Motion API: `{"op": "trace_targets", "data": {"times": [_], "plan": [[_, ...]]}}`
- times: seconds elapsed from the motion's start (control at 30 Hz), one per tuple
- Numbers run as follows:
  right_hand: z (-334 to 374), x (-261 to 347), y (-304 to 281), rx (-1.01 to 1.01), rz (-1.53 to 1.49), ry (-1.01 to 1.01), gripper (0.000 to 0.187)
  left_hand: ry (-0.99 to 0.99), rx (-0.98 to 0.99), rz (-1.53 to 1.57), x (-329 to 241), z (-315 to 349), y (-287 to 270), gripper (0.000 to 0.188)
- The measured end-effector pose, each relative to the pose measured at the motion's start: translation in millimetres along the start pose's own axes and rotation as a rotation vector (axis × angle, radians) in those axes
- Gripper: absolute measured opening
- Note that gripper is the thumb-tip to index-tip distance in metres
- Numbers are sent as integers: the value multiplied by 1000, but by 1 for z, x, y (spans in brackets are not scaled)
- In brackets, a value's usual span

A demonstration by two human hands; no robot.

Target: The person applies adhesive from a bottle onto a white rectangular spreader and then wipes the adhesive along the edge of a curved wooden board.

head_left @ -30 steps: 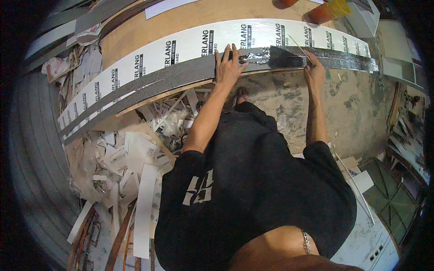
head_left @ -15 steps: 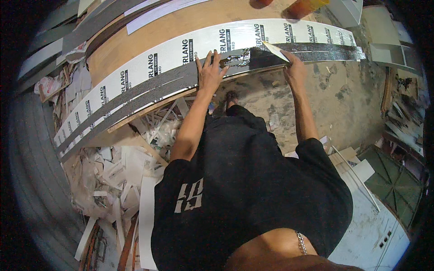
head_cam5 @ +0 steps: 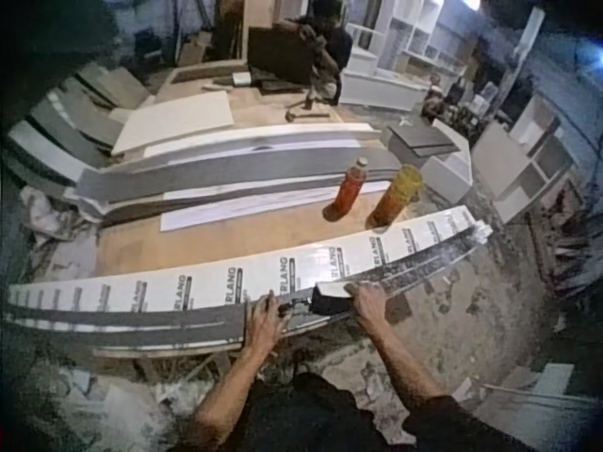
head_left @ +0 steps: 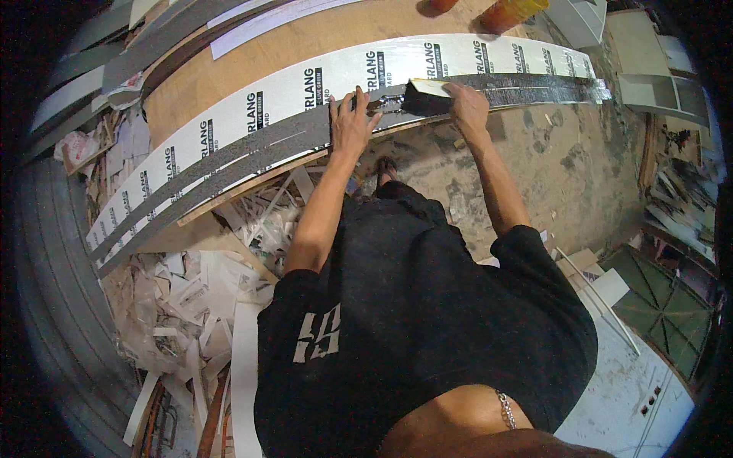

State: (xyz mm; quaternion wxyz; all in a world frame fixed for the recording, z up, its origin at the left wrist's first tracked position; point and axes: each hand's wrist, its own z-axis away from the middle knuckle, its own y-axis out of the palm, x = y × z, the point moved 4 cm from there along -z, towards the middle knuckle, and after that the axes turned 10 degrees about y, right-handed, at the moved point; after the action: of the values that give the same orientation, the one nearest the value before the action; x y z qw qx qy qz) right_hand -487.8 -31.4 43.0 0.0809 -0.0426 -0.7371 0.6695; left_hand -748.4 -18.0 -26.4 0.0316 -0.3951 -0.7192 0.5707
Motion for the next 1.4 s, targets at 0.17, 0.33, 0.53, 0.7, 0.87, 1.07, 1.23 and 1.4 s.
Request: {"op": "trace_targets", "data": {"times": [0.17, 0.33, 0.53, 0.7, 0.87, 1.07, 1.23, 1.4], "plan": [[10, 24, -15, 73, -9, -84, 28, -16, 14, -48, -2, 1, 1, 76], [24, 13, -12, 109, -57, -179, 39, -35, 24, -22, -4, 0, -1, 76], [40, 3, -11, 183, -40, -197, 39, -35, 30, -34, -6, -1, -2, 75], [51, 12, -33, 472, 81, -128, 44, -35, 41, -57, 1, 3, 2, 78], [82, 4, -27, 408, -246, -62, 47, -56, 85, -42, -2, -2, 0, 80], [58, 19, -25, 345, -837, 41, 51, 15, 163, 51, 6, -1, -19, 109], [39, 43, -31, 164, -596, -49, 55, -15, 186, -3, 33, 20, -50, 122], [38, 46, -24, 100, -484, -27, 57, 16, 183, -23, 39, 29, -58, 111]]}}
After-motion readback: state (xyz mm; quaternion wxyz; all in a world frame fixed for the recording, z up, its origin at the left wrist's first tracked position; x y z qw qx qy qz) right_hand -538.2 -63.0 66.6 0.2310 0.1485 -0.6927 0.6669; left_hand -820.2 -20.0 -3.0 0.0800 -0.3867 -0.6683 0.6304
